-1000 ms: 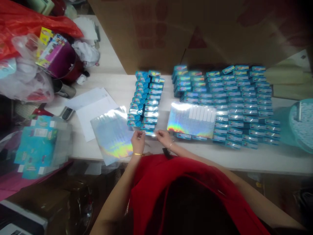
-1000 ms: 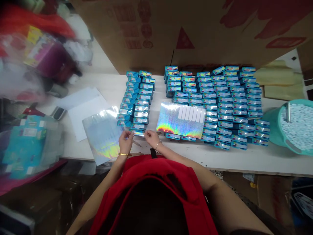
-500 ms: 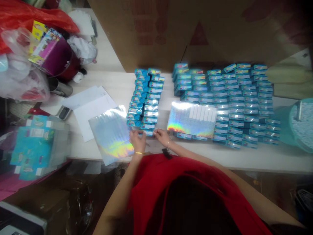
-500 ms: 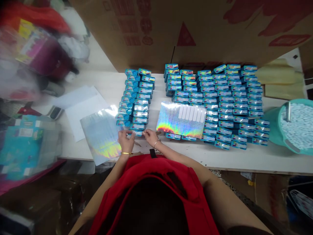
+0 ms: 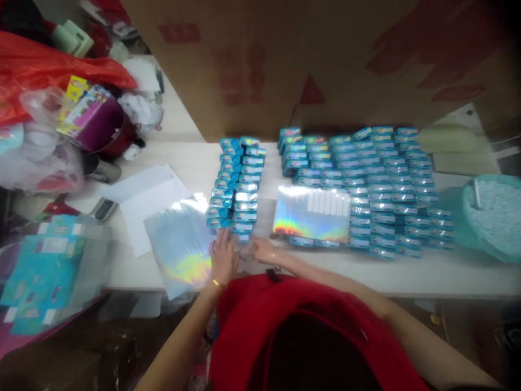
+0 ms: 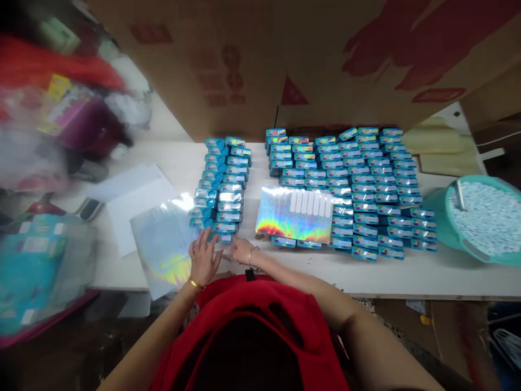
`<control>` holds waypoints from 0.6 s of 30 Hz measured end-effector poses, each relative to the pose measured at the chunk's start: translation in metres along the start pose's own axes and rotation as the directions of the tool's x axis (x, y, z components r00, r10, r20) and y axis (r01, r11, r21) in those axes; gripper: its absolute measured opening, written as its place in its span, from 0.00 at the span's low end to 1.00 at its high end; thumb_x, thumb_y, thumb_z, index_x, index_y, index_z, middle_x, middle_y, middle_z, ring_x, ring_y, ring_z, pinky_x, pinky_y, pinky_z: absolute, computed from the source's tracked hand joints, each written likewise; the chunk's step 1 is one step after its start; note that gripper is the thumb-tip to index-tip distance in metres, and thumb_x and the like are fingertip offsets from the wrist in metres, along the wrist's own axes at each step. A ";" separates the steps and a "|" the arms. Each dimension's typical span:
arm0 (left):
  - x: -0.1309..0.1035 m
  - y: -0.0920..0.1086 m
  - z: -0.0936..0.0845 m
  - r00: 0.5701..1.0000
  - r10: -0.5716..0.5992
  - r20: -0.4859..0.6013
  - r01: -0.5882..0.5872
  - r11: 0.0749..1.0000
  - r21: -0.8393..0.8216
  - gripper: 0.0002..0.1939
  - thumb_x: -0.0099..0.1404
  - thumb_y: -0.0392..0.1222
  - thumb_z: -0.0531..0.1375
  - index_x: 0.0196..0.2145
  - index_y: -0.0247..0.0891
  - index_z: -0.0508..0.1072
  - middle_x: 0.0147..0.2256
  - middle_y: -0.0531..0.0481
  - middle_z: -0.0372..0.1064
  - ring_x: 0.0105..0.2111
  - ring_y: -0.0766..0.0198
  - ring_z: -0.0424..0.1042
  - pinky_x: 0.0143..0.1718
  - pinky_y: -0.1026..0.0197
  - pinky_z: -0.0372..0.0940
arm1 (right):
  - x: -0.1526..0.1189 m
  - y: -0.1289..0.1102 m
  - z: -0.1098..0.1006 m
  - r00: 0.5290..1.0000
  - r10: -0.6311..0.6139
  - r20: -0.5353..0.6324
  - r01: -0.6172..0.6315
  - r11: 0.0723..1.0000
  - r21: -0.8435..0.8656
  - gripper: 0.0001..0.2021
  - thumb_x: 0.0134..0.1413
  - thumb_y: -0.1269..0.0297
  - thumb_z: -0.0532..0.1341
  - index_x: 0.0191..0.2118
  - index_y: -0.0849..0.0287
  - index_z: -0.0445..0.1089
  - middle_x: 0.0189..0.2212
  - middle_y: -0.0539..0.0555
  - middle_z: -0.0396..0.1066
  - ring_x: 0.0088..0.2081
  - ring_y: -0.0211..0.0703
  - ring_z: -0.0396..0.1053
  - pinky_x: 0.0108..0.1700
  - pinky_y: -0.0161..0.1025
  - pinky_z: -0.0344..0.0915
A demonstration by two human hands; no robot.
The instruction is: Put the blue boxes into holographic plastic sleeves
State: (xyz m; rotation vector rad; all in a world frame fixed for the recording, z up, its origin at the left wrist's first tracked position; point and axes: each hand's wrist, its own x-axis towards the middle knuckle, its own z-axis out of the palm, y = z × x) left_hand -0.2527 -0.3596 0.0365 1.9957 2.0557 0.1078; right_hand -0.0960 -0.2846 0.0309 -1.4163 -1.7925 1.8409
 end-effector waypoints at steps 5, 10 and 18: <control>0.040 -0.006 -0.011 0.969 0.236 0.067 -0.241 0.967 0.080 0.40 0.57 0.45 0.60 0.65 0.36 0.53 0.67 0.39 0.39 0.68 0.45 0.35 0.65 0.40 0.36 | 0.007 -0.007 -0.069 0.922 -0.313 -0.226 0.058 0.691 -0.721 0.18 0.62 0.60 0.53 0.55 0.59 0.67 0.53 0.66 0.67 0.57 0.59 0.62 0.58 0.58 0.55; 0.075 0.004 -0.001 0.963 0.256 0.080 -0.266 0.953 0.146 0.46 0.51 0.43 0.62 0.66 0.36 0.52 0.68 0.37 0.37 0.67 0.42 0.33 0.65 0.39 0.38 | -0.020 0.040 -0.110 0.929 -0.305 -0.207 -0.019 0.520 -0.854 0.25 0.59 0.58 0.57 0.60 0.58 0.62 0.65 0.64 0.52 0.66 0.60 0.47 0.63 0.63 0.44; 0.091 0.012 0.008 0.929 0.346 0.130 -0.362 0.923 0.127 0.49 0.54 0.49 0.63 0.68 0.39 0.43 0.68 0.39 0.29 0.67 0.39 0.30 0.65 0.37 0.33 | 0.031 0.006 -0.137 0.836 -0.501 -0.224 0.065 0.495 -0.866 0.30 0.65 0.53 0.48 0.67 0.59 0.47 0.69 0.60 0.40 0.69 0.52 0.30 0.65 0.57 0.43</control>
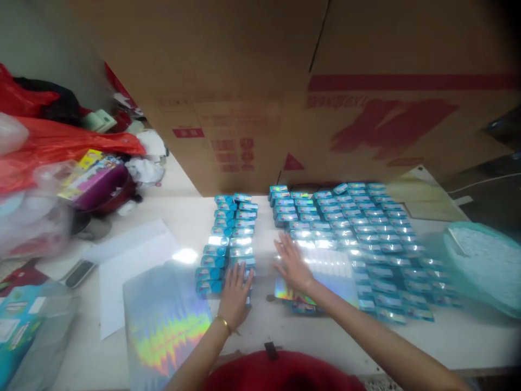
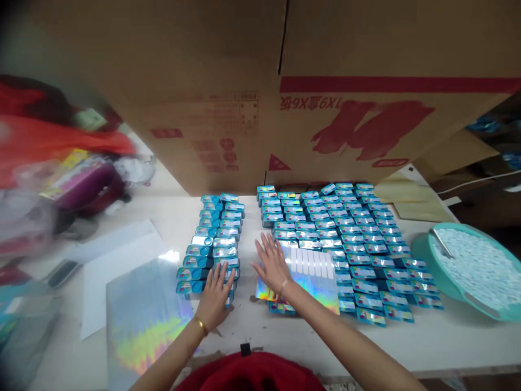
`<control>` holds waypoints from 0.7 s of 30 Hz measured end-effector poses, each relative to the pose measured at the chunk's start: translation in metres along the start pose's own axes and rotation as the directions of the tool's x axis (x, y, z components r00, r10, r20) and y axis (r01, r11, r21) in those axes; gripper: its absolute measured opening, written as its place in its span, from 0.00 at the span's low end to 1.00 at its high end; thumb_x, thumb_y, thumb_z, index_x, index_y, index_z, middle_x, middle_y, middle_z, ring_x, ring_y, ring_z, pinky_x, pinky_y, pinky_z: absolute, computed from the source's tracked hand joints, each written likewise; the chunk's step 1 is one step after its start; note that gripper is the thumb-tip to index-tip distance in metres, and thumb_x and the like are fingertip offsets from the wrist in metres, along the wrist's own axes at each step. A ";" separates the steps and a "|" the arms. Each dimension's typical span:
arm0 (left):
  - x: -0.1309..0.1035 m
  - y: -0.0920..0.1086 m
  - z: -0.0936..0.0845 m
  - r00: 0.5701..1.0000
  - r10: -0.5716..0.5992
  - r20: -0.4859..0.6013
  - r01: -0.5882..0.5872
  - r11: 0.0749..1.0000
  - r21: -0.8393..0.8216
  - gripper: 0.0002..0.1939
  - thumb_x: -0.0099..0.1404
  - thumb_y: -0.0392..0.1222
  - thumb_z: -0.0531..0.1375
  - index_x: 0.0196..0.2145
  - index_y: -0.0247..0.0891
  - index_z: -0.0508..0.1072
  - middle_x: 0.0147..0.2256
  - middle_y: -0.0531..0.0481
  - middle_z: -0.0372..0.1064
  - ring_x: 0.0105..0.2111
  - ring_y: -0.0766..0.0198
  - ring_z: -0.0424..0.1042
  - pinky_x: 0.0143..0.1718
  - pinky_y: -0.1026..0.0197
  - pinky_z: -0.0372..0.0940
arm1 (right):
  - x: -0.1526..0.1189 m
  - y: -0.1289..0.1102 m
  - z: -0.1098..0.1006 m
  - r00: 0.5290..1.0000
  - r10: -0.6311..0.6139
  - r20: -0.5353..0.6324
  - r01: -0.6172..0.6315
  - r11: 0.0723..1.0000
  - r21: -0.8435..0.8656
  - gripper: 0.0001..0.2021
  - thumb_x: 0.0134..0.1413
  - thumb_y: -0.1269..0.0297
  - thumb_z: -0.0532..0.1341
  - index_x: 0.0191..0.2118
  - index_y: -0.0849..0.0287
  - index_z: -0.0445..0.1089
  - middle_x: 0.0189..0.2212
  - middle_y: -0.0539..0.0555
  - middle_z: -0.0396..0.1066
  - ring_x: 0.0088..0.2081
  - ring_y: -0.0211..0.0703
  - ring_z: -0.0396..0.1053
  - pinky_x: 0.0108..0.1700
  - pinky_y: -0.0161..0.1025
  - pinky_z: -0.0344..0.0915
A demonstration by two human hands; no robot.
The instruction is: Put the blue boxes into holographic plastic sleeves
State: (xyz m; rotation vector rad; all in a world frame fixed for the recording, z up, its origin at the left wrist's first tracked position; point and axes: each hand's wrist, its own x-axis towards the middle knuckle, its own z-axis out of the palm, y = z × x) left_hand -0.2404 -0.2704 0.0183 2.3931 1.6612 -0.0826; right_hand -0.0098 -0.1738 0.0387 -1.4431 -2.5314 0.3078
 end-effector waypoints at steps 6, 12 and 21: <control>0.007 -0.017 -0.010 0.990 0.010 0.140 -0.009 1.000 -0.009 0.53 0.51 0.49 0.64 0.68 0.46 0.40 0.69 0.43 0.29 0.67 0.38 0.27 0.64 0.34 0.29 | 0.183 -0.018 0.031 0.995 0.096 0.032 -0.098 0.993 0.059 0.30 0.65 0.54 0.46 0.68 0.59 0.44 0.70 0.58 0.34 0.69 0.53 0.29 0.67 0.56 0.34; 0.029 -0.010 -0.007 0.986 -0.028 0.167 0.032 0.999 -0.020 0.56 0.48 0.47 0.65 0.68 0.44 0.39 0.69 0.42 0.25 0.66 0.35 0.23 0.63 0.32 0.29 | 0.228 -0.015 0.071 0.986 0.158 0.058 -0.161 0.985 0.057 0.25 0.66 0.58 0.43 0.67 0.53 0.50 0.69 0.54 0.39 0.68 0.57 0.38 0.65 0.59 0.37; 0.074 0.017 -0.008 0.977 0.067 0.203 -0.035 0.987 -0.158 0.58 0.47 0.45 0.65 0.68 0.42 0.36 0.69 0.40 0.20 0.66 0.35 0.21 0.63 0.33 0.32 | 0.227 0.052 0.065 1.000 -0.014 -0.005 0.014 0.999 -0.050 0.25 0.66 0.58 0.45 0.65 0.57 0.54 0.67 0.58 0.46 0.68 0.56 0.39 0.66 0.59 0.33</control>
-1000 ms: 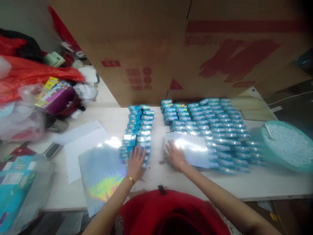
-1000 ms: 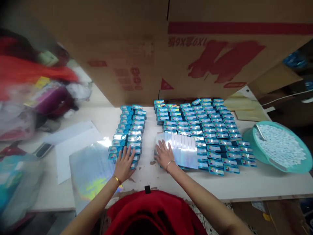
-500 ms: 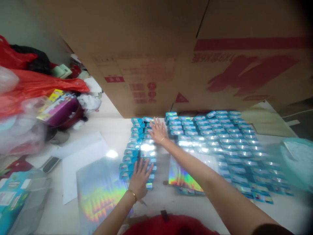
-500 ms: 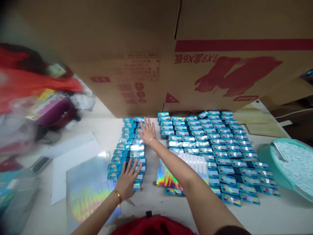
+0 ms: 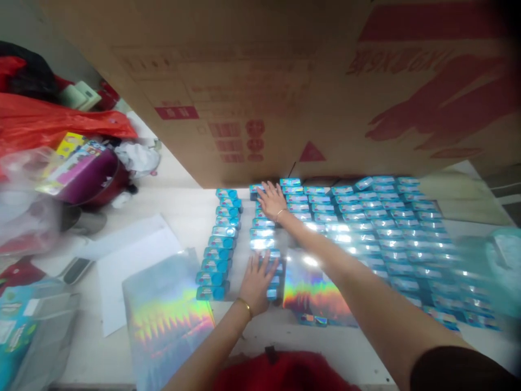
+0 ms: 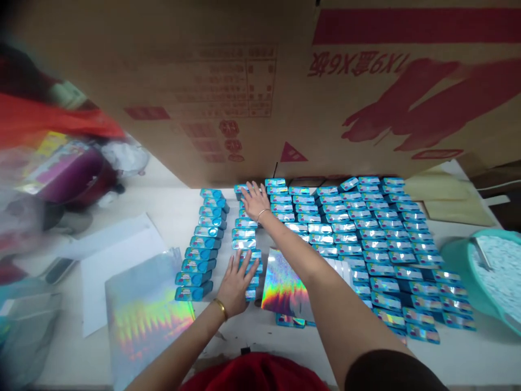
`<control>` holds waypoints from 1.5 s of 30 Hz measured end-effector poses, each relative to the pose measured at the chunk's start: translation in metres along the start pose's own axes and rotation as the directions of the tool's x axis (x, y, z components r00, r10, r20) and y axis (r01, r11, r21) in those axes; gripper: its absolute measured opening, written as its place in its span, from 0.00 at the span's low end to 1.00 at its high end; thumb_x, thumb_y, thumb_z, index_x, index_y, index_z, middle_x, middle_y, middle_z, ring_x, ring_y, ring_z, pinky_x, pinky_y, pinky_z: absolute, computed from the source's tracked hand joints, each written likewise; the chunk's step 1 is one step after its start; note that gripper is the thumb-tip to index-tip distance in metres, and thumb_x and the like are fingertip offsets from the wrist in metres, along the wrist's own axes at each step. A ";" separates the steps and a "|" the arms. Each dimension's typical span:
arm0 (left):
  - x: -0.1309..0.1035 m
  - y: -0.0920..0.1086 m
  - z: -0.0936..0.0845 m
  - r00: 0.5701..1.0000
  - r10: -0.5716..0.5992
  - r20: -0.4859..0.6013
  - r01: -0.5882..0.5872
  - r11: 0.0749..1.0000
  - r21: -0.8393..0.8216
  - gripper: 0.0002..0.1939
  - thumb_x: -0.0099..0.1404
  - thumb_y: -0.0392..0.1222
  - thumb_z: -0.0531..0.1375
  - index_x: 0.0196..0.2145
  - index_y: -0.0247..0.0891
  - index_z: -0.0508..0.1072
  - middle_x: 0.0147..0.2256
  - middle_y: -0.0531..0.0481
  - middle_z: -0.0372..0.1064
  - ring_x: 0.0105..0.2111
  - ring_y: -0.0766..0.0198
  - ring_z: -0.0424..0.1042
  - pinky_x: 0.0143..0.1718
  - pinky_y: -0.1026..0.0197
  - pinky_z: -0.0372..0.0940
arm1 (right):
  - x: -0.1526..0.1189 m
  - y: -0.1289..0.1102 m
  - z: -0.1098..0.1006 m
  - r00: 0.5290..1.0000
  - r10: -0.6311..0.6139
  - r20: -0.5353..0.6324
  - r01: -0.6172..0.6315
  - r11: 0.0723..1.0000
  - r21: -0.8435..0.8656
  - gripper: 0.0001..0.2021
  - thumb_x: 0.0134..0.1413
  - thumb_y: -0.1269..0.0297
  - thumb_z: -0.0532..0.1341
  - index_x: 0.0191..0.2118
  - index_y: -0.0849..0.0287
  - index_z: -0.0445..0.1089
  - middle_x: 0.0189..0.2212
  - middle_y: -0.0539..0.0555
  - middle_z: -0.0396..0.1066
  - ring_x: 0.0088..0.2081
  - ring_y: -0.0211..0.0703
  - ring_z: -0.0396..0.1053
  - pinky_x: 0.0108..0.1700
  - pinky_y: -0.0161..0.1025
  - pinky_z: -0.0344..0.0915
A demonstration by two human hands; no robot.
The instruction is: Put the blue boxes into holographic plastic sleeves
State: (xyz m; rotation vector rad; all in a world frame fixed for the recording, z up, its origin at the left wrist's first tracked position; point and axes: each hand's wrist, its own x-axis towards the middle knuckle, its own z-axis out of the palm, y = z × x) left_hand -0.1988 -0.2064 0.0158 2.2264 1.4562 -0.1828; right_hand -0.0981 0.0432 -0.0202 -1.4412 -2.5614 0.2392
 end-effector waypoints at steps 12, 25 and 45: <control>0.026 0.015 -0.021 0.995 0.097 -0.006 -0.098 0.992 -0.084 0.60 0.43 0.54 0.67 0.67 0.37 0.43 0.68 0.35 0.29 0.66 0.33 0.24 0.61 0.30 0.26 | -0.100 0.045 -0.064 0.971 0.112 -0.209 -0.079 0.984 0.159 0.23 0.67 0.56 0.43 0.57 0.59 0.64 0.51 0.61 0.68 0.55 0.51 0.60 0.59 0.50 0.55; 0.101 0.092 -0.052 0.992 -0.016 -0.127 0.005 0.996 -0.091 0.15 0.65 0.40 0.54 0.48 0.34 0.69 0.43 0.39 0.69 0.48 0.52 0.67 0.58 0.44 0.50 | -0.329 0.069 -0.065 0.939 0.330 -0.095 -0.320 0.941 0.107 0.28 0.63 0.57 0.45 0.66 0.59 0.48 0.65 0.62 0.50 0.68 0.53 0.41 0.65 0.57 0.47; 0.032 0.009 -0.070 0.929 -0.125 -0.348 0.115 0.992 -0.047 0.17 0.68 0.43 0.51 0.51 0.39 0.70 0.43 0.41 0.70 0.45 0.53 0.66 0.44 0.53 0.58 | -0.165 -0.003 -0.074 0.984 -0.100 0.145 0.059 0.963 0.262 0.15 0.66 0.62 0.48 0.35 0.58 0.71 0.35 0.56 0.72 0.41 0.47 0.62 0.41 0.42 0.49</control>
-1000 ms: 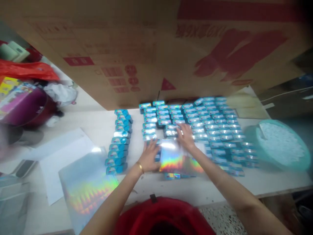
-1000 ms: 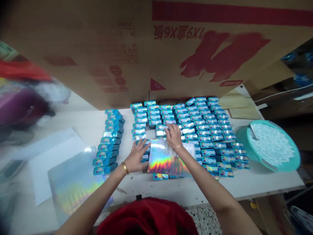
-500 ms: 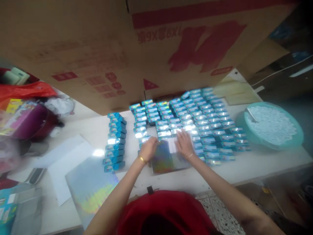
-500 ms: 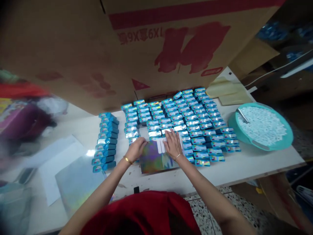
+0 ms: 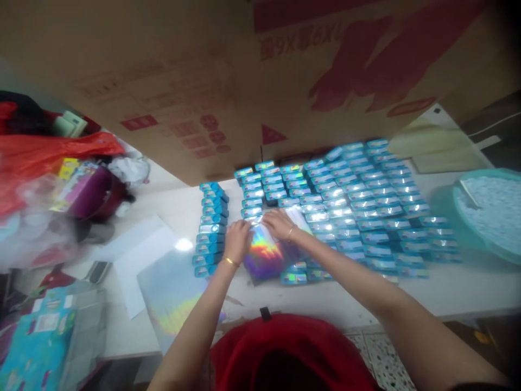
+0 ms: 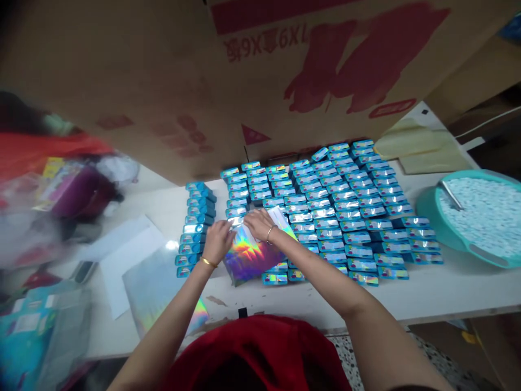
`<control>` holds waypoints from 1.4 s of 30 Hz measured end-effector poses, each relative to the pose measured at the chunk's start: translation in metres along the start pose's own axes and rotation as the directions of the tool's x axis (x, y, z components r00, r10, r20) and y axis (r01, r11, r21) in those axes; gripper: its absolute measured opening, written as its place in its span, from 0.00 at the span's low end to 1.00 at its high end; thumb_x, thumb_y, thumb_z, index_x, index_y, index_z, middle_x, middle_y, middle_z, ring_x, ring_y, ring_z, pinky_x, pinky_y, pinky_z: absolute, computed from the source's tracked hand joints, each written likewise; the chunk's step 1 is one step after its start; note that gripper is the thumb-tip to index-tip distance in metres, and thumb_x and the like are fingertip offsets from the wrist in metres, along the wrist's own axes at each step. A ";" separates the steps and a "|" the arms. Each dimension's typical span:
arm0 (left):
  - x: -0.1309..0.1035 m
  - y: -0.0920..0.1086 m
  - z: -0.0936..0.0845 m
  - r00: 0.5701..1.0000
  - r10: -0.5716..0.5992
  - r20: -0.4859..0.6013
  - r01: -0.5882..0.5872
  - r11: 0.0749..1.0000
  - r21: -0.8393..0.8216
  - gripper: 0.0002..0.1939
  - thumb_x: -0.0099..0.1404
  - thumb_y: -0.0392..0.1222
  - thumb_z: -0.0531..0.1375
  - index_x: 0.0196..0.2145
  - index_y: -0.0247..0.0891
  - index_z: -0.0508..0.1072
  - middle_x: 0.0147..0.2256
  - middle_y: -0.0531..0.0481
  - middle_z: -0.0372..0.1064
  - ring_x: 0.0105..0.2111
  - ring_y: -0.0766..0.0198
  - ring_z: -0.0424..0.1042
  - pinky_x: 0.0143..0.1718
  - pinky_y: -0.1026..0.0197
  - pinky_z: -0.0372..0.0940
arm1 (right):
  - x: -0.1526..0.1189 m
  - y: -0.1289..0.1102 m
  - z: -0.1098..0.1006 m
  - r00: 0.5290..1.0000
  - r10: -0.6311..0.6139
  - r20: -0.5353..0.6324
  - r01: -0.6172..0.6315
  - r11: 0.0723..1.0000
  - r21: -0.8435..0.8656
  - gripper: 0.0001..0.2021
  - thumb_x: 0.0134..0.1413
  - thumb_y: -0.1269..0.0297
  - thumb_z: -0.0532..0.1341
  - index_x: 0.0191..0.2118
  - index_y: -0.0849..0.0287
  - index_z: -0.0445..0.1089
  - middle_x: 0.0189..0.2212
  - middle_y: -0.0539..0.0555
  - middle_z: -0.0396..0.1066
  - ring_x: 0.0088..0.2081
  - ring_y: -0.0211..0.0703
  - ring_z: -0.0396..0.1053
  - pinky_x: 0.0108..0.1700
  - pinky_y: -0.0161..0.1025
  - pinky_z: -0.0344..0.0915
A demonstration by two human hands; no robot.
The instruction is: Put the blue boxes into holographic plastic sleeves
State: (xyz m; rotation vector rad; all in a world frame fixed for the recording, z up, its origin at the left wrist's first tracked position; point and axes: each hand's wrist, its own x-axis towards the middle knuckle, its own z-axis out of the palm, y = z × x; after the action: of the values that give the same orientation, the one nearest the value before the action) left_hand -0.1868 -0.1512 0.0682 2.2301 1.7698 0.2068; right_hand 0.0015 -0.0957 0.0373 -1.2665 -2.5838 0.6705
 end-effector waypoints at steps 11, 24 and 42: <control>0.022 0.008 0.023 0.998 -0.054 -0.015 0.054 0.998 -0.022 0.17 0.69 0.37 0.47 0.48 0.40 0.72 0.54 0.42 0.66 0.49 0.53 0.65 0.50 0.48 0.56 | 0.048 0.010 -0.009 0.997 0.019 0.077 -0.013 0.996 -0.083 0.14 0.64 0.65 0.49 0.36 0.60 0.71 0.36 0.57 0.73 0.42 0.49 0.61 0.44 0.45 0.49; 0.022 -0.031 -0.032 0.728 -0.684 -0.045 0.161 0.234 -0.959 0.13 0.53 0.47 0.66 0.30 0.38 0.67 0.28 0.55 0.66 0.30 0.68 0.66 0.37 0.64 0.62 | 0.050 -0.018 0.005 0.939 0.249 -0.236 -0.029 0.741 0.671 0.24 0.65 0.46 0.43 0.44 0.57 0.69 0.38 0.56 0.71 0.43 0.47 0.67 0.48 0.45 0.63; 0.142 -0.193 -0.024 0.723 -0.666 -0.186 0.410 0.630 -0.660 0.05 0.52 0.40 0.61 0.25 0.38 0.68 0.33 0.52 0.65 0.33 0.64 0.66 0.43 0.59 0.62 | 0.232 -0.027 0.050 0.874 0.457 -0.166 -0.233 0.693 0.682 0.11 0.55 0.61 0.56 0.23 0.56 0.61 0.21 0.48 0.64 0.26 0.39 0.63 0.32 0.36 0.59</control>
State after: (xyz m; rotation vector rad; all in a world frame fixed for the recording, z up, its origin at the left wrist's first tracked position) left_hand -0.3395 0.0299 0.0219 1.1761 2.1334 1.0012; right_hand -0.1789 0.0564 -0.0005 -1.4580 -1.6070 1.1783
